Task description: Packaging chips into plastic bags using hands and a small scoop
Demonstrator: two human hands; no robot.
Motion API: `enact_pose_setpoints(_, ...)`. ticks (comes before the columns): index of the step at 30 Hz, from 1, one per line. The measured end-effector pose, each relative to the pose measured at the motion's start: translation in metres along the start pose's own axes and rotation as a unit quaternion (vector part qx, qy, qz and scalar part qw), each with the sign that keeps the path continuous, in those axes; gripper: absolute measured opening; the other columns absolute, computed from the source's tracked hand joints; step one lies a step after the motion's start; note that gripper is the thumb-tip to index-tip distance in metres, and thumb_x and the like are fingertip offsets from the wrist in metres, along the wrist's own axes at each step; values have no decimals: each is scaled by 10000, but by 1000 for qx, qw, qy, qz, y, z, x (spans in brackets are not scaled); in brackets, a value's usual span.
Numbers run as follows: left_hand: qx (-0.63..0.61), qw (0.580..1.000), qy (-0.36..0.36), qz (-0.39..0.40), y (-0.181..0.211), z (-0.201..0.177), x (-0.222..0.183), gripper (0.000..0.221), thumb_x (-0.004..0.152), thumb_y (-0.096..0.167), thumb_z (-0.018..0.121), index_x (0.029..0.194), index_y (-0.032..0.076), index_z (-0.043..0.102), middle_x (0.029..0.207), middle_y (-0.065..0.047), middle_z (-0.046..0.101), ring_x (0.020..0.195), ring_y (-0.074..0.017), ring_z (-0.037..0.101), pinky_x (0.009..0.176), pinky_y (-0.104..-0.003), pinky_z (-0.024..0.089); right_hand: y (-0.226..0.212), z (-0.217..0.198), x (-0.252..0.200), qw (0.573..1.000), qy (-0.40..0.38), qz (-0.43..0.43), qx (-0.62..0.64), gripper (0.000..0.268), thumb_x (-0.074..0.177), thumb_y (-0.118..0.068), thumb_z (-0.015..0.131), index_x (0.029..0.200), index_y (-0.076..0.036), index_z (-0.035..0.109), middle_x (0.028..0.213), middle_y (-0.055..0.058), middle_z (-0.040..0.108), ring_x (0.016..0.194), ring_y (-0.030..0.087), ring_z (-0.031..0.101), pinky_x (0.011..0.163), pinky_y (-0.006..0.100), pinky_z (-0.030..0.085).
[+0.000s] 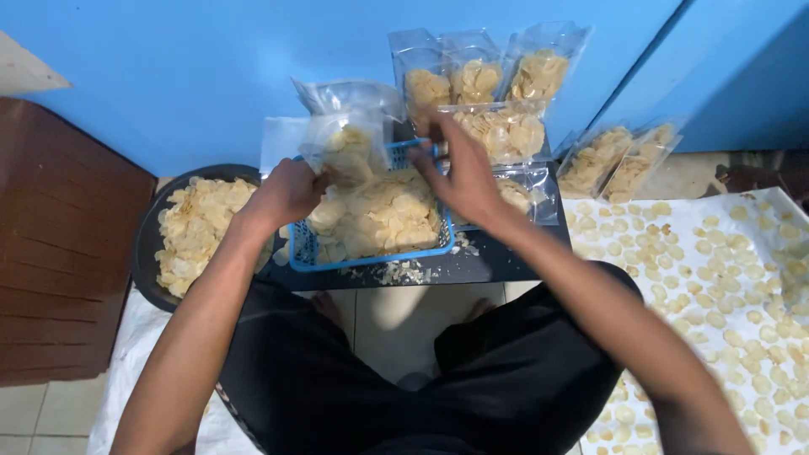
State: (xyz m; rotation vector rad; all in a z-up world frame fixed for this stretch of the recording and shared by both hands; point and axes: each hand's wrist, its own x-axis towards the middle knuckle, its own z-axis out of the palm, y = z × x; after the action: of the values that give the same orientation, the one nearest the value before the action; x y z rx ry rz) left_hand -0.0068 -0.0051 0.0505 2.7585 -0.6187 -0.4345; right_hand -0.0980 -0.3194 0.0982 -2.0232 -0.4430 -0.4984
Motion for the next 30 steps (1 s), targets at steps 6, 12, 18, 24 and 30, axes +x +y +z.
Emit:
enact_pose_setpoints(6, 36, 999, 0, 0, -5, 14, -11, 621, 1181, 232, 541, 627, -25, 655, 549, -210, 629, 425, -266, 569, 409, -366, 413, 61, 46, -58, 950, -223, 138, -168, 300, 1036, -189, 582, 1300, -64, 653, 1141, 180, 695, 1030, 400, 723, 821, 525, 616)
enact_pose_setpoints(12, 41, 997, 58, 42, 21, 15, -16, 604, 1164, 323, 584, 670, 1, 716, 673, -258, 718, 715, -554, 702, 609, -617, 475, 119, 111, -58, 922, -251, 90, -281, 339, 836, -55, 796, 1159, -72, 697, 1205, 182, 596, 950, 435, 699, 689, 540, 636)
enact_pose_setpoints(18, 37, 993, 93, 58, 27, 11, 1, 614, 1135, 330, 638, 603, 24, 662, 595, -256, 640, 660, -556, 643, 605, -589, 425, 140, 125, -71, 898, -249, 12, -362, 346, 939, -70, 706, 1280, -127, 689, 1177, 173, 641, 810, 349, 730, 595, 397, 580)
enact_pose_setpoints(24, -72, 995, 71, -4, 15, 35, 5, 553, 1138, 306, 571, 707, 48, 803, 695, -202, 766, 739, -521, 715, 694, -543, 525, 144, 119, -60, 896, -234, -13, -378, 154, 922, -54, 708, 1011, -139, 800, 889, 88, 730, 783, 318, 756, 630, 394, 614)
enact_pose_setpoints(30, -76, 995, 56, 13, -35, 60, 29, 689, 1241, 340, 475, 615, 93, 624, 449, -69, 465, 371, -271, 392, 506, -411, 415, 145, 106, -48, 919, -249, 117, -281, 214, 935, -95, 583, 916, -108, 795, 838, 154, 763, 741, 406, 753, 650, 493, 623)
